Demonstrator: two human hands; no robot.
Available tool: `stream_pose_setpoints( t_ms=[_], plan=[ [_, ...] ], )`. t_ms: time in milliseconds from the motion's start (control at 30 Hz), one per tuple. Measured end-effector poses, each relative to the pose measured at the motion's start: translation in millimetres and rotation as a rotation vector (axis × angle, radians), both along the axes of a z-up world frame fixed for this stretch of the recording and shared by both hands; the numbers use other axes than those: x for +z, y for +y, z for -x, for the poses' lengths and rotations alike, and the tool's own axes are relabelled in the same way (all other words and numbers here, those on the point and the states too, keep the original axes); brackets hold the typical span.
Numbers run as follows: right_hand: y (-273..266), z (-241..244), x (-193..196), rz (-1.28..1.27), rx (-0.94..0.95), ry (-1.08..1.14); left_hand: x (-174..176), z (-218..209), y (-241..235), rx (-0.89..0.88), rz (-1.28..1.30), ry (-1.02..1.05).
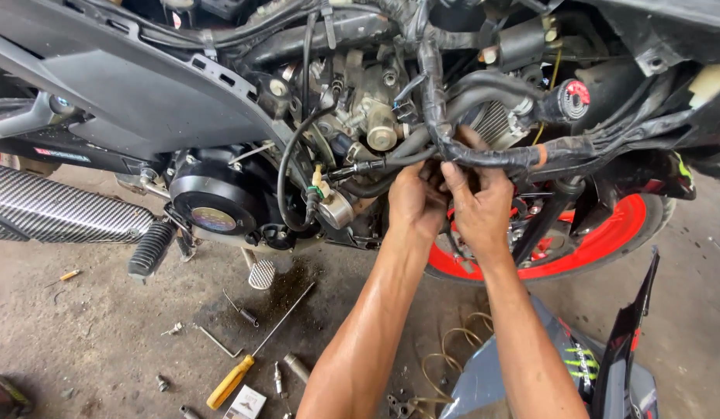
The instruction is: The person works on the engine area of a motorcycle, using a socket wrench and other hand tools to tighten bolts and adjust components. They manipulate hoses and wires within the engine bay, occasionally reaching for tools on the floor.
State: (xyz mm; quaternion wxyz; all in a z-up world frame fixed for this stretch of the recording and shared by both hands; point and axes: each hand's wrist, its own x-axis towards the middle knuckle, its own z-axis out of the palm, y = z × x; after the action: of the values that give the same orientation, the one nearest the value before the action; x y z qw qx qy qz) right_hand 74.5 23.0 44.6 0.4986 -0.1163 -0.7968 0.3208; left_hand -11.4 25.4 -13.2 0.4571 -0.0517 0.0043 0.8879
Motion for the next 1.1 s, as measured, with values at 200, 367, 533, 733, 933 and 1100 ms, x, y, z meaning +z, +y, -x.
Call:
stream_pose_setpoints(
  t_ms=[200,367,533,733,933,1100],
  plan=[
    [1.3,1.1,-13.7,-0.174,-0.298,-0.007,8.0,-16.7,-42.0,-0.04,-0.196,0.085],
    [10.1,18.4,-31.8,0.086,-0.255,0.177,-17.0,-9.4,-24.7,-0.067,-0.275,0.157],
    [1.2,15.9,-25.5,0.174,-0.162,0.094,-21.0,-3.6,-16.0,-0.053,-0.14,0.076],
    [9.6,7.5,-25.2,0.021,0.085,0.092,4.4,-5.8,-11.1,0.031,0.062,-0.039],
    [13.2,16.7,-33.9,-0.034,-0.016,0.17,7.0,-10.3,-40.6,-0.043,-0.129,0.099],
    [-4.9,26.6,-24.2,0.008,-0.077,0.242,-3.9,-13.1,-45.2,-0.074,-0.335,0.144]
  ],
)
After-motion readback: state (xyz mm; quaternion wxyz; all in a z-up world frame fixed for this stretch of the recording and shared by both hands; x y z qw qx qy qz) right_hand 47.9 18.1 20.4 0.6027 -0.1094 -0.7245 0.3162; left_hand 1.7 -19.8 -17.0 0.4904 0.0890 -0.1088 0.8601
